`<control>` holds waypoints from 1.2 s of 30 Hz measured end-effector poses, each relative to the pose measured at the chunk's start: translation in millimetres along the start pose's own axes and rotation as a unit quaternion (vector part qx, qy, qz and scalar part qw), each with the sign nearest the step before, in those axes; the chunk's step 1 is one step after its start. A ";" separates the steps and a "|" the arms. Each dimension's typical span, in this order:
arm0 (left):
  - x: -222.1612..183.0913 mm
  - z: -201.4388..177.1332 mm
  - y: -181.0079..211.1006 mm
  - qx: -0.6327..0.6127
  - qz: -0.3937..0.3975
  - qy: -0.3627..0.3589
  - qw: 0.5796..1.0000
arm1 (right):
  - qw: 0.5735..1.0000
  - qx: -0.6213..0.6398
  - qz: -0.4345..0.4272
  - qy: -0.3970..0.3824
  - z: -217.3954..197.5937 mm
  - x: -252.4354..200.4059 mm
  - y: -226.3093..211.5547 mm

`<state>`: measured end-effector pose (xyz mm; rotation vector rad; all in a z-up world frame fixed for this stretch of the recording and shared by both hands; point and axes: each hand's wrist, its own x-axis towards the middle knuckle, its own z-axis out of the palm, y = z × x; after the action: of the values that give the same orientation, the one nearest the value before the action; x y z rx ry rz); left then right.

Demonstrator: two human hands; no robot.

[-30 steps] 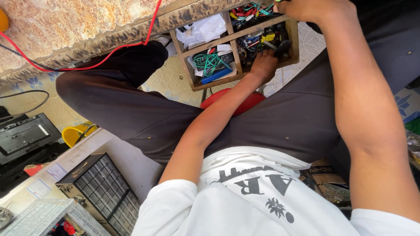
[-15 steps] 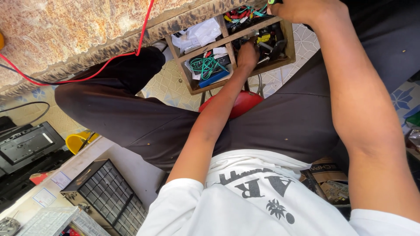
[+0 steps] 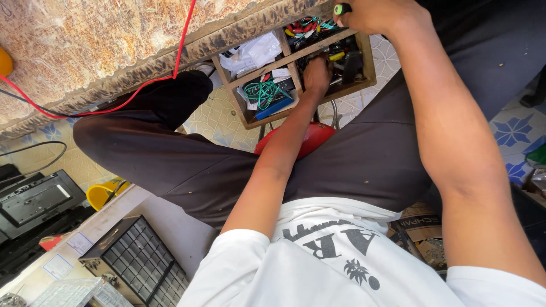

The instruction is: Testing a battery with a digital multimeter and sorting electronic components into a storage box.

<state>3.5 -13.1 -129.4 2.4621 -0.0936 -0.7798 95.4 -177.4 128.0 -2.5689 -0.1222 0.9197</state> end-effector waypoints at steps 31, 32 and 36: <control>-167.0 -423.0 119.2 -0.386 0.515 0.392 0.657 | 0.953 0.172 -0.162 -0.190 -134.5 -117.0 -177.6; -165.0 -429.6 114.5 -0.416 0.497 0.373 0.664 | 0.932 0.230 -0.240 -0.144 -146.7 -123.2 -191.5; -173.7 -455.5 107.5 -0.489 0.407 0.327 0.699 | 0.817 0.402 -0.379 0.163 -153.9 -87.6 -212.4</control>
<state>120.6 155.0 325.8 1.2727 -0.3588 0.4151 134.7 -55.6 373.1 -1.5962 -0.4941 0.1352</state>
